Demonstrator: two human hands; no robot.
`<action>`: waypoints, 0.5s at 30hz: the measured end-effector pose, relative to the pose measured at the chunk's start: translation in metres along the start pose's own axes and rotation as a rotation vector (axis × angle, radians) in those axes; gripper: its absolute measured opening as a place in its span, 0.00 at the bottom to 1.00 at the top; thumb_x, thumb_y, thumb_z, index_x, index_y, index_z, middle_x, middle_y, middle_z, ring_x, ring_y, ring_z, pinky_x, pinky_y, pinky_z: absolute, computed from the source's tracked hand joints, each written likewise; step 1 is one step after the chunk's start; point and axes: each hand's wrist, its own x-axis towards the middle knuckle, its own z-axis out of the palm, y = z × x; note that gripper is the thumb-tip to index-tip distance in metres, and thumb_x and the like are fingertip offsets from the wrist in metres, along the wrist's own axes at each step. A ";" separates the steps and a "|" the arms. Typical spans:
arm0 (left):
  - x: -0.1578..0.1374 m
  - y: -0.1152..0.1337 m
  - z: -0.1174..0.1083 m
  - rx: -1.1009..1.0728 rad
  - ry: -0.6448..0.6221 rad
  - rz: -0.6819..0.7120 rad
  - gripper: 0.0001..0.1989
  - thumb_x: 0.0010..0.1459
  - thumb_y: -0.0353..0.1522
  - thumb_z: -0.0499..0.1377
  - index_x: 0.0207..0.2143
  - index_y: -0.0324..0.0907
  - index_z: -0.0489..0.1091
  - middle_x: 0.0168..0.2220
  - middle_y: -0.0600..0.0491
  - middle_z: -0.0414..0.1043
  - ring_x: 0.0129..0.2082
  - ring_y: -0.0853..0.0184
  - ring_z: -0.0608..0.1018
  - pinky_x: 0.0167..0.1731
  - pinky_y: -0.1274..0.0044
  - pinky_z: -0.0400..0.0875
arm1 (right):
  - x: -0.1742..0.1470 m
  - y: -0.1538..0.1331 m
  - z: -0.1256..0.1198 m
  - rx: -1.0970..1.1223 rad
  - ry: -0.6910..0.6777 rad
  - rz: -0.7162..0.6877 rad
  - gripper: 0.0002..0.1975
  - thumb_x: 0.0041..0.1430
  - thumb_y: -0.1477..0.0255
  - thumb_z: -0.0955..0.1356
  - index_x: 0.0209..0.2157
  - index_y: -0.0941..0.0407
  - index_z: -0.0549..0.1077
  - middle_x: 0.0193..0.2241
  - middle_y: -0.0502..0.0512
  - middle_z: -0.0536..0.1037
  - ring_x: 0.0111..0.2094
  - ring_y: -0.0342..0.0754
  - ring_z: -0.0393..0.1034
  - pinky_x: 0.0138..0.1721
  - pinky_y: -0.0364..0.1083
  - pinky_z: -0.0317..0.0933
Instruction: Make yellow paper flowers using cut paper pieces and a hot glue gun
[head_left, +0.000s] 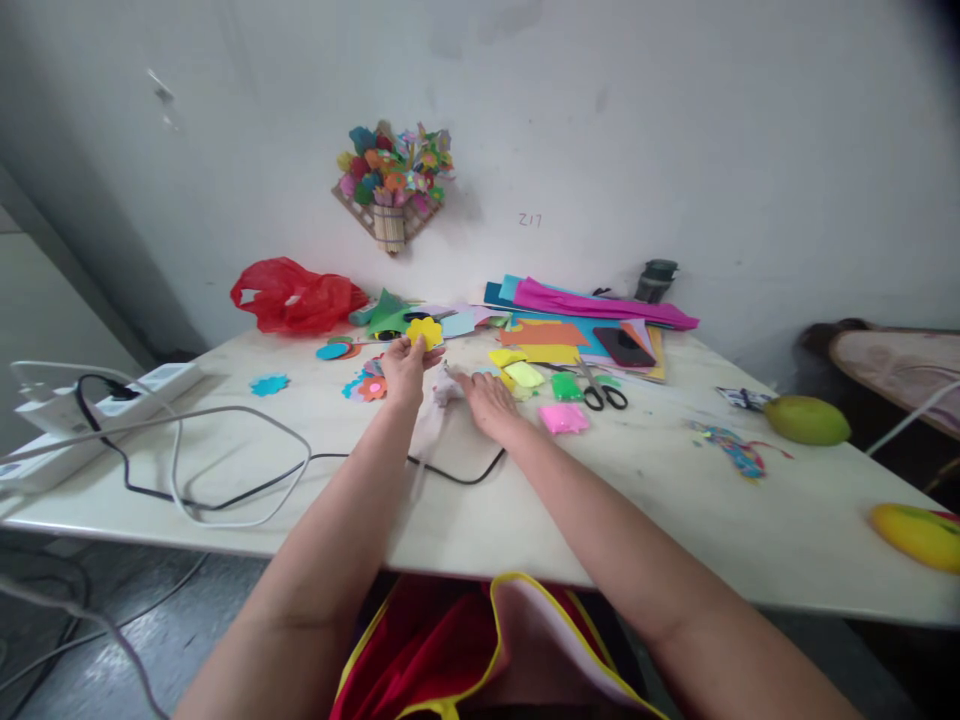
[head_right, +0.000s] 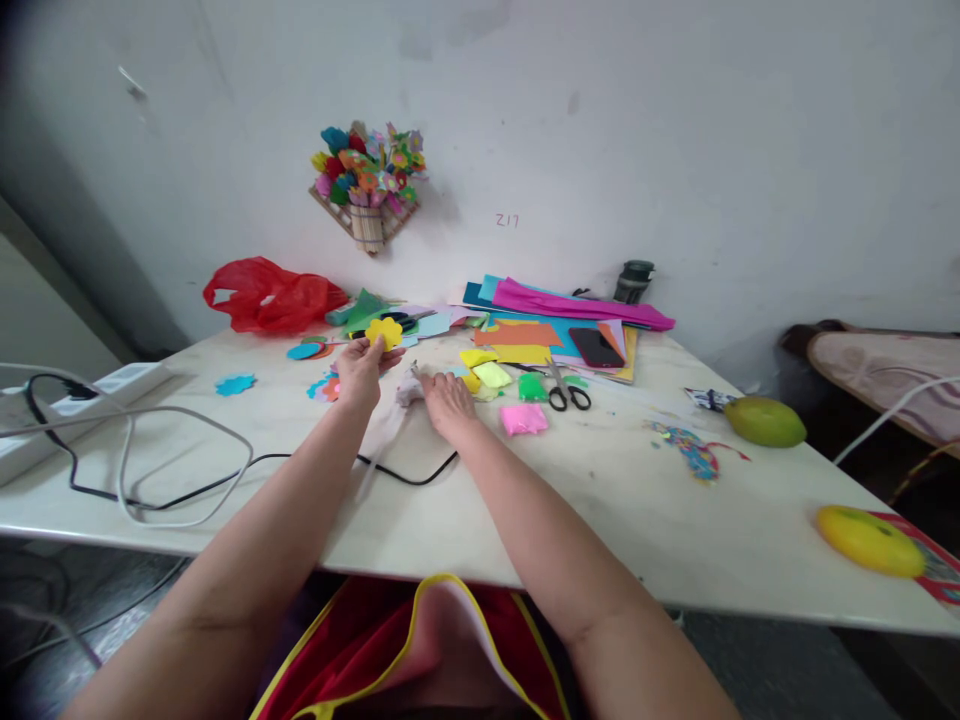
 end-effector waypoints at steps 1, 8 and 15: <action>0.000 -0.001 -0.001 0.003 0.001 0.002 0.09 0.51 0.32 0.57 0.29 0.38 0.59 0.24 0.54 0.70 0.24 0.68 0.78 0.26 0.78 0.73 | 0.000 0.003 0.000 -0.005 0.012 0.002 0.24 0.55 0.81 0.56 0.54 0.56 0.59 0.41 0.61 0.69 0.43 0.53 0.60 0.42 0.49 0.53; 0.003 -0.005 -0.006 0.042 0.015 0.000 0.07 0.52 0.32 0.57 0.30 0.37 0.62 0.25 0.52 0.71 0.24 0.69 0.78 0.27 0.79 0.73 | 0.000 0.025 -0.011 -0.012 0.155 0.270 0.25 0.54 0.80 0.59 0.54 0.56 0.58 0.44 0.63 0.68 0.45 0.53 0.60 0.42 0.47 0.55; -0.006 -0.014 -0.006 0.111 -0.202 -0.206 0.04 0.53 0.27 0.56 0.27 0.35 0.62 0.19 0.54 0.69 0.21 0.70 0.77 0.26 0.79 0.73 | -0.001 0.047 -0.012 0.408 0.211 0.586 0.20 0.50 0.61 0.65 0.45 0.52 0.68 0.37 0.56 0.75 0.39 0.51 0.68 0.35 0.46 0.60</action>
